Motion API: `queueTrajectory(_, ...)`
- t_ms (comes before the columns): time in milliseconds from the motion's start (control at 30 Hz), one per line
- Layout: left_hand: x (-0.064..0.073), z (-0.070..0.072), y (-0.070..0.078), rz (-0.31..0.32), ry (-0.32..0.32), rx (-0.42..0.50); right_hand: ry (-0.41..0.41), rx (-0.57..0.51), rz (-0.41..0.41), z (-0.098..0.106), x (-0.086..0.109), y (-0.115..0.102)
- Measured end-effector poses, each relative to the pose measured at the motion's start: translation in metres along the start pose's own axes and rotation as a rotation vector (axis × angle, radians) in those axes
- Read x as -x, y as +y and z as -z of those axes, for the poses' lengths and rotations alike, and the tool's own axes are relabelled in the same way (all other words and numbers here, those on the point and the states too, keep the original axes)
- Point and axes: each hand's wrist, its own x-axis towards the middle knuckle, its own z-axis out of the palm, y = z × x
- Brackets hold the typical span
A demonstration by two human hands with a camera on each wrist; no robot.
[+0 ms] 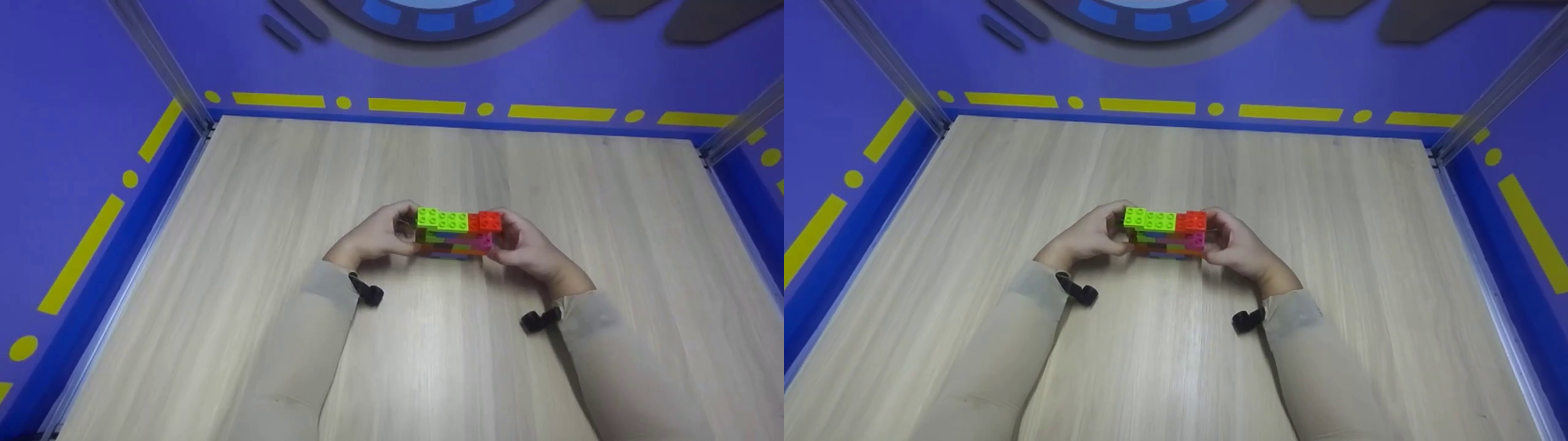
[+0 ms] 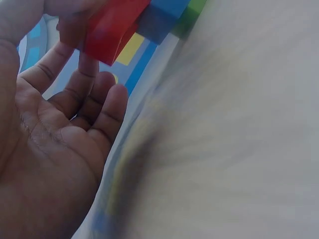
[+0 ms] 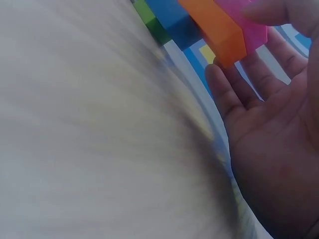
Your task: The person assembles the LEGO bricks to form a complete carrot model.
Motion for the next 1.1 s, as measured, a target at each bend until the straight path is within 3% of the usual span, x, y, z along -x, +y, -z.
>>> queueTrajectory(233,0.001,0.003,-0.003,-0.027,0.034,0.027,0.036,0.057,-0.006,-0.001,0.0,0.004)
queueTrajectory(433,0.0,0.003,-0.004,-0.038,0.061,0.02,0.056,0.079,0.036,-0.001,-0.002,0.004)
queueTrajectory(733,-0.003,0.0,-0.005,-0.064,0.154,0.027,0.188,0.117,0.038,-0.001,-0.004,0.002)
queueTrajectory(1100,-0.009,-0.012,0.001,-0.111,0.34,0.172,0.408,-0.075,-0.004,-0.01,-0.009,-0.001)
